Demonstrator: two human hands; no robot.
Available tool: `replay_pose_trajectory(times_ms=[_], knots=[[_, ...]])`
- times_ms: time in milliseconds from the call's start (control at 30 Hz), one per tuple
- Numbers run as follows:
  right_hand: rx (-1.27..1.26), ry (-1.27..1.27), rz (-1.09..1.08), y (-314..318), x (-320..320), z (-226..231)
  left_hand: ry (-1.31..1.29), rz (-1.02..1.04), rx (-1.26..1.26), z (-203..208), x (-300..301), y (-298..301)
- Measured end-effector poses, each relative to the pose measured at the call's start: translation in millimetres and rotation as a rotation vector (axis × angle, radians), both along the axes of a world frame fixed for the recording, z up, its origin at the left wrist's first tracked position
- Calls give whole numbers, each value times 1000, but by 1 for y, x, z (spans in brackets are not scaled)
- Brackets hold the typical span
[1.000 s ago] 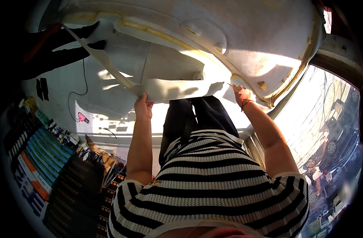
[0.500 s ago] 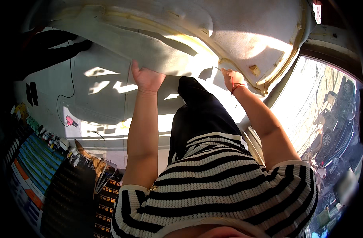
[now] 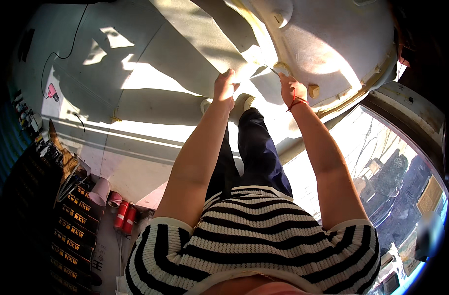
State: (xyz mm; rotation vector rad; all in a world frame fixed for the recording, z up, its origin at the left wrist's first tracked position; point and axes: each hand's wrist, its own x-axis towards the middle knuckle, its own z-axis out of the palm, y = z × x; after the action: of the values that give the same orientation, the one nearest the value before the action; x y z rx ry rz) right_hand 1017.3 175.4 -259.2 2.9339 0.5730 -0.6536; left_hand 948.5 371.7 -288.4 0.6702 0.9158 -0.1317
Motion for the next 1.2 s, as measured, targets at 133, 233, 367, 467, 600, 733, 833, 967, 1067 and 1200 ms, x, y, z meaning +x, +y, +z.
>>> replay_pose_trajectory(times_ms=[133, 233, 367, 467, 600, 733, 833, 967, 1067, 1200], knots=[[80, -40, 35, -23, -15, -12, -108, 91, 39, -8, -10, 2], [112, -73, 75, -38, -14, -16, -94, 160, 48, -7, -9, -4], [102, -19, 77, -46, -13, -18, -108, 146, 42, -10, -13, -9], [26, 55, 87, -21, -1, -1, -16, 154, 55, 31, -1, -17], [-125, 110, 235, -12, 15, 0, -57, 131, 61, 28, -6, -17], [-3, 16, 265, -39, 18, -3, -68, 142, 65, 15, -18, 0], [-9, -48, 404, -55, 23, 0, -6, 137, 90, 17, -19, 1], [-162, 101, 372, -56, 31, 7, -2, 147, 107, 19, -24, -5], [-114, 47, 347, -52, 20, 8, 7, 151, 103, 17, -27, -2], [-98, 87, 211, -47, 17, -12, -33, 118, 77, 20, -29, -8]])
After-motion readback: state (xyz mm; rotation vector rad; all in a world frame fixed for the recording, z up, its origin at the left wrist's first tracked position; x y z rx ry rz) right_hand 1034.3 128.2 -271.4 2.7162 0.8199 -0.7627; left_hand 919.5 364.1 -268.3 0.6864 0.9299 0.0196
